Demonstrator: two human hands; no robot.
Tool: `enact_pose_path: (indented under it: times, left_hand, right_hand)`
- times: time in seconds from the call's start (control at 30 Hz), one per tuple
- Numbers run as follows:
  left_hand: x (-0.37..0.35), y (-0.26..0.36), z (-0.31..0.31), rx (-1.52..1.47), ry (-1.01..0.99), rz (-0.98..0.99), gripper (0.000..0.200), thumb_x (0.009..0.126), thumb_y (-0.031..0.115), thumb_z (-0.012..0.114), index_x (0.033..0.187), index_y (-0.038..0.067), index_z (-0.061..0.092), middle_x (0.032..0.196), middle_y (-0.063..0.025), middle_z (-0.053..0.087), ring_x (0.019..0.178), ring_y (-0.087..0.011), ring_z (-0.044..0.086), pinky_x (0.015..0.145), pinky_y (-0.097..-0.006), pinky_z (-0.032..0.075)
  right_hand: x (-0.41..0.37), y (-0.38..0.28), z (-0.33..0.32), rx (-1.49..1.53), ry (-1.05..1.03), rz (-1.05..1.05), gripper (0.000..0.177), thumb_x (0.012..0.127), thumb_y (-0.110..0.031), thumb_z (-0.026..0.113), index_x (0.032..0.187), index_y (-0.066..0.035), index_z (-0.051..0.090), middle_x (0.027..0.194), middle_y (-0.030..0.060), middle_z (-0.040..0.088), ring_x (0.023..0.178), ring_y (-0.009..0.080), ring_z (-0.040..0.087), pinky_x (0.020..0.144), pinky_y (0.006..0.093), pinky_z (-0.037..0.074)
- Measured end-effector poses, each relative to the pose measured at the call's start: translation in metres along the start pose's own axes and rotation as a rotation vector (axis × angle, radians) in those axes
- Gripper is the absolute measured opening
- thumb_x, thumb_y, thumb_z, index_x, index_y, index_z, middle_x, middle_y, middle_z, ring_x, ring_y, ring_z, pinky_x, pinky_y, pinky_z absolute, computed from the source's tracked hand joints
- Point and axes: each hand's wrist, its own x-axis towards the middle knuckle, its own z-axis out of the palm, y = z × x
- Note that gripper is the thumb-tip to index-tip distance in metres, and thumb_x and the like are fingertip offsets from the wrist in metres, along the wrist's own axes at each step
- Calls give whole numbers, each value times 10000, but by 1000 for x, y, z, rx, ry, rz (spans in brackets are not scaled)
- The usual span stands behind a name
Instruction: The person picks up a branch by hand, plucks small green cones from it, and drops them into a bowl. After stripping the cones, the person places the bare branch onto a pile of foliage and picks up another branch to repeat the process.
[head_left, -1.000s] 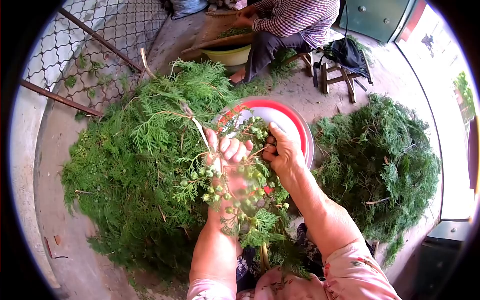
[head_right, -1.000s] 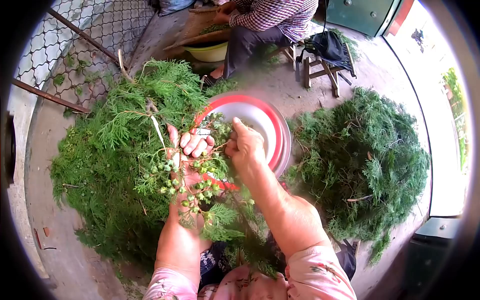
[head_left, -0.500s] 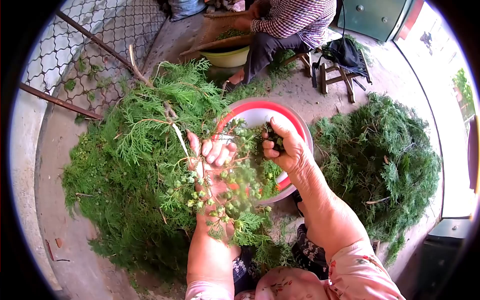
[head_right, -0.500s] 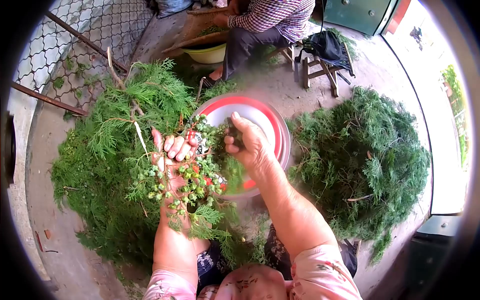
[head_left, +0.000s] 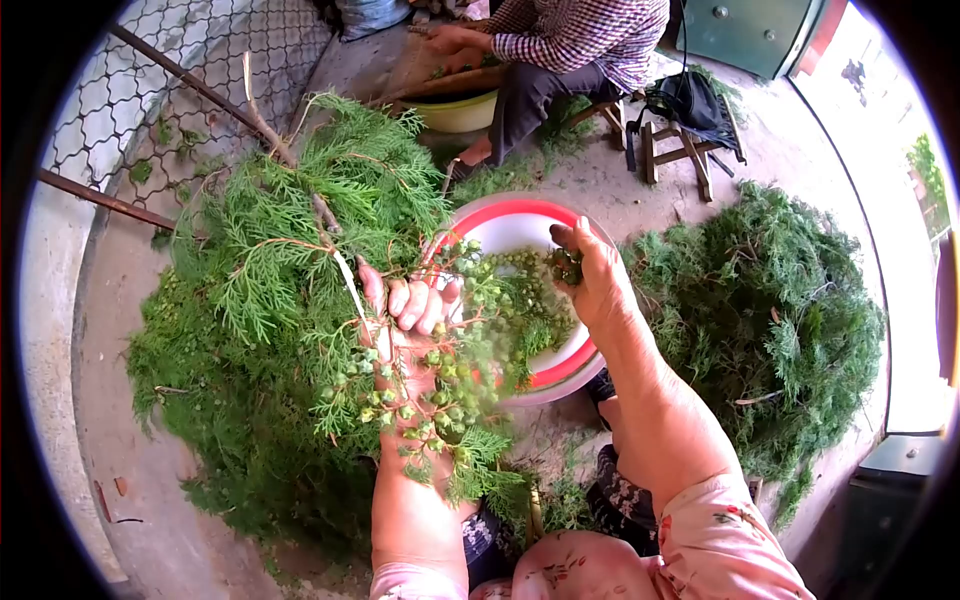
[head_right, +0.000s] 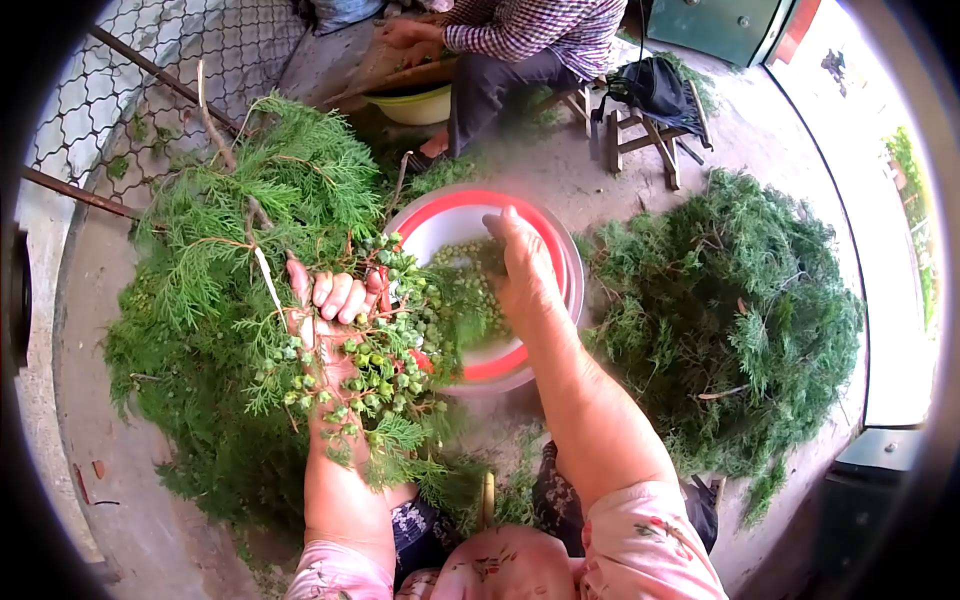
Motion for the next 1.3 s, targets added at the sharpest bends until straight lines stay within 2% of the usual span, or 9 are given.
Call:
enact_pose_path:
  times: [0.07, 0.2, 0.43, 0.5, 0.7, 0.9, 1.07, 1.17, 1.3]
  left_hand:
    - [0, 1, 1, -3, -16, 2, 566, 962, 460, 259, 520, 129, 384, 485, 16, 360, 430, -161, 335, 897, -438, 416]
    - [0, 2, 2, -18, -46, 32, 553, 957, 459, 290, 520, 133, 383, 497, 2, 387, 469, -185, 391, 912, -437, 407]
    - [0, -3, 12, 20, 0, 140, 542, 953, 449, 316, 519, 134, 396, 509, -11, 424, 624, -241, 496, 937, -439, 378]
    - [3, -3, 7, 62, -10, 161, 539, 955, 440, 317, 521, 130, 398, 507, -23, 412, 662, -262, 509, 929, -437, 381]
    - [2, -12, 20, 59, 114, 166, 517, 955, 425, 337, 539, 127, 404, 517, -32, 408, 712, -266, 513, 884, -426, 373]
    - [2, -16, 24, -13, 176, 154, 525, 935, 459, 368, 527, 129, 394, 513, -22, 406, 693, -264, 507, 897, -417, 372]
    - [4, -12, 9, -111, 14, 124, 537, 929, 475, 373, 523, 126, 418, 506, -10, 386, 612, -226, 448, 917, -416, 387]
    - [3, -4, 16, -64, 85, 175, 613, 930, 539, 265, 508, 128, 430, 471, 32, 391, 570, -152, 375, 959, -396, 325]
    - [3, 1, 17, -113, 92, 207, 605, 922, 537, 320, 489, 120, 397, 461, 37, 349, 510, -114, 306, 939, -348, 339]
  right_hand:
    - [-3, -3, 7, -230, 129, -7, 293, 859, -253, 528, 1091, -99, 622, 979, 63, 605, 921, 167, 520, 824, 317, 404]
    - [-6, 2, 8, -499, -34, -162, 326, 790, -55, 507, 1089, -79, 634, 1028, 72, 621, 911, 124, 524, 826, 279, 396]
    - [-24, 7, 28, -564, 38, -837, 166, 833, -41, 575, 977, -44, 658, 824, 8, 634, 731, 74, 530, 678, 219, 428]
    - [-47, 4, 43, -518, -68, -814, 125, 750, -28, 649, 874, -33, 667, 786, 103, 654, 735, 178, 616, 684, 284, 475]
    - [-78, 14, 61, -691, -604, -1007, 277, 643, 7, 688, 913, -48, 657, 759, 73, 573, 744, 213, 547, 683, 316, 454]
    - [-76, 29, 64, -513, -550, -672, 242, 645, 20, 680, 873, -49, 641, 749, 80, 537, 752, 216, 533, 677, 311, 453]
    - [-72, 24, 58, -545, -473, -900, 130, 718, 27, 655, 837, -9, 620, 748, 66, 541, 707, 175, 528, 647, 287, 449]
    - [-74, 2, 52, -232, -437, -244, 113, 806, -25, 592, 919, -15, 594, 750, -10, 541, 631, 77, 479, 566, 222, 401]
    - [-64, 2, 40, -254, -578, -182, 177, 829, -104, 584, 975, -6, 561, 734, -18, 533, 603, 55, 459, 548, 211, 390]
